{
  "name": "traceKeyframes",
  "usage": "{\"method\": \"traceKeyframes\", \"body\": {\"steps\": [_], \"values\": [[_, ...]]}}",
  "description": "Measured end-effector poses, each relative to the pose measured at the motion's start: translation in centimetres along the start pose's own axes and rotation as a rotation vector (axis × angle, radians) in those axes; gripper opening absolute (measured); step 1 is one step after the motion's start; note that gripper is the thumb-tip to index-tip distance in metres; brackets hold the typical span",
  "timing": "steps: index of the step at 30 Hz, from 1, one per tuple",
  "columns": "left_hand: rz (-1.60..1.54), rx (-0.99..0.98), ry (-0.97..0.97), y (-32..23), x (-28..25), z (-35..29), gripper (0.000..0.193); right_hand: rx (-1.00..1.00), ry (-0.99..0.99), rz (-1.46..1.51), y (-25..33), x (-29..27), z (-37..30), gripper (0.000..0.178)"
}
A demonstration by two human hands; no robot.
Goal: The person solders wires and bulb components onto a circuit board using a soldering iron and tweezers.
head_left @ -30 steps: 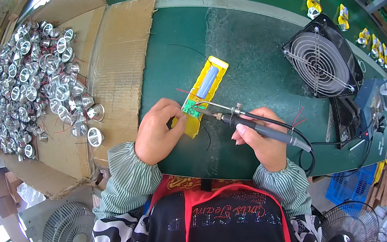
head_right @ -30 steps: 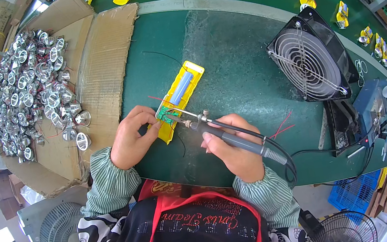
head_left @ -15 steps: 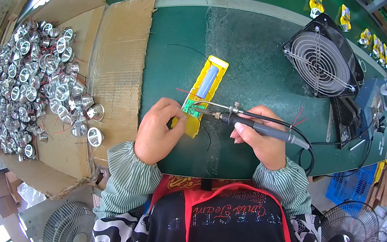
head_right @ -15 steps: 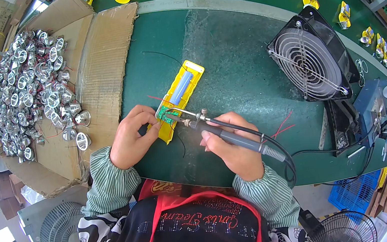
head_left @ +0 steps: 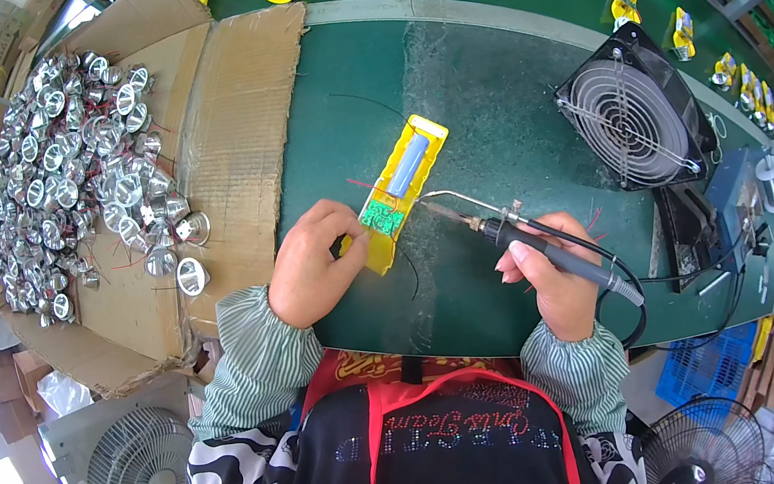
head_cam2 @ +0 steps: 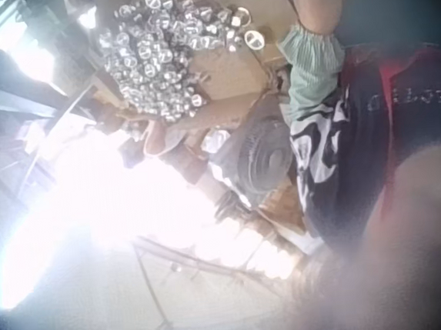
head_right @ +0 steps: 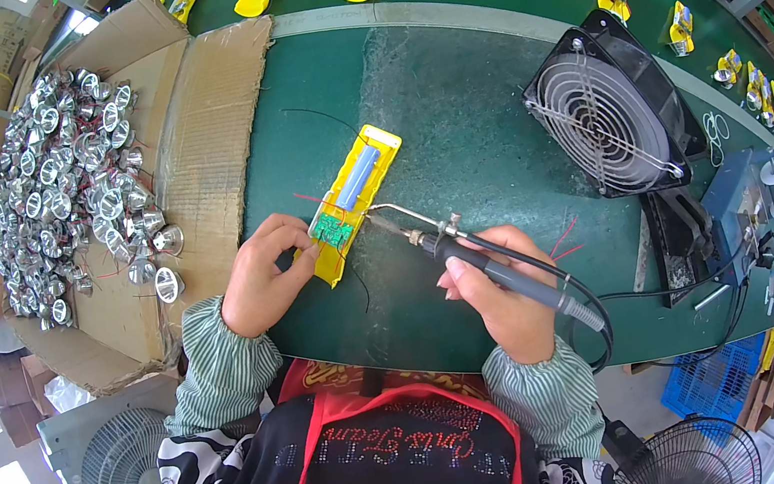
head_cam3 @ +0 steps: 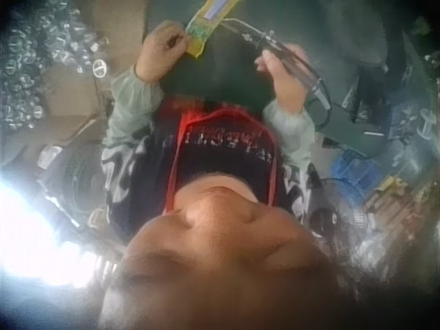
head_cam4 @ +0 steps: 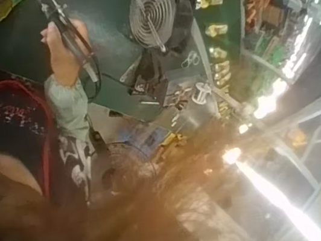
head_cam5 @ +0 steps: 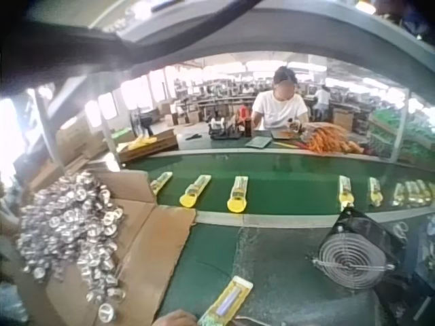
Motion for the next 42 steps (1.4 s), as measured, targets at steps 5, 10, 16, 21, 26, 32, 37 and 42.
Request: {"method": "traceKeyframes", "body": {"steps": [5,10,16,21,26,32,37,42], "values": [[0.328,0.076,0.003,-2.9,-0.4,-1.2,0.022,-0.014,-0.031,0.009,0.6,-0.9,-0.1,0.016],[0.308,0.072,-0.077,-3.7,-0.8,1.0,0.034,-0.058,-0.042,0.023,1.2,-2.1,0.1,0.016],[0.247,0.21,-0.075,-5.4,0.9,12.7,0.036,-0.1,-0.19,0.069,1.8,-4.3,0.6,0.017],[0.103,0.27,-0.051,-8.7,6.9,26.9,0.046,-0.093,-0.271,0.074,1.9,-6.1,1.0,0.018],[-0.015,0.407,0.252,-10.9,8.2,34.1,0.055,-0.073,-0.317,0.084,1.6,-6.5,1.4,0.018],[1.135,-0.164,-0.187,-7.8,3.9,33.4,0.063,-0.092,-0.265,0.064,1.2,-7.4,1.3,0.018],[0.904,0.041,-0.263,0.3,3.8,35.3,0.056,-0.086,-0.204,0.066,0.7,-7.0,2.1,0.016],[0.815,0.126,-0.188,-1.5,2.0,28.0,0.052,-0.092,-0.195,0.043,1.0,-6.7,1.6,0.014]]}}
Point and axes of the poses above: each hand's wrist, its own z-axis towards the middle knuckle, its own x-axis out of the palm, y = z × x, the point moved 5 cm from there along z, towards the middle knuckle, and after that the axes turned 14 degrees about z, right-handed, at the moved point
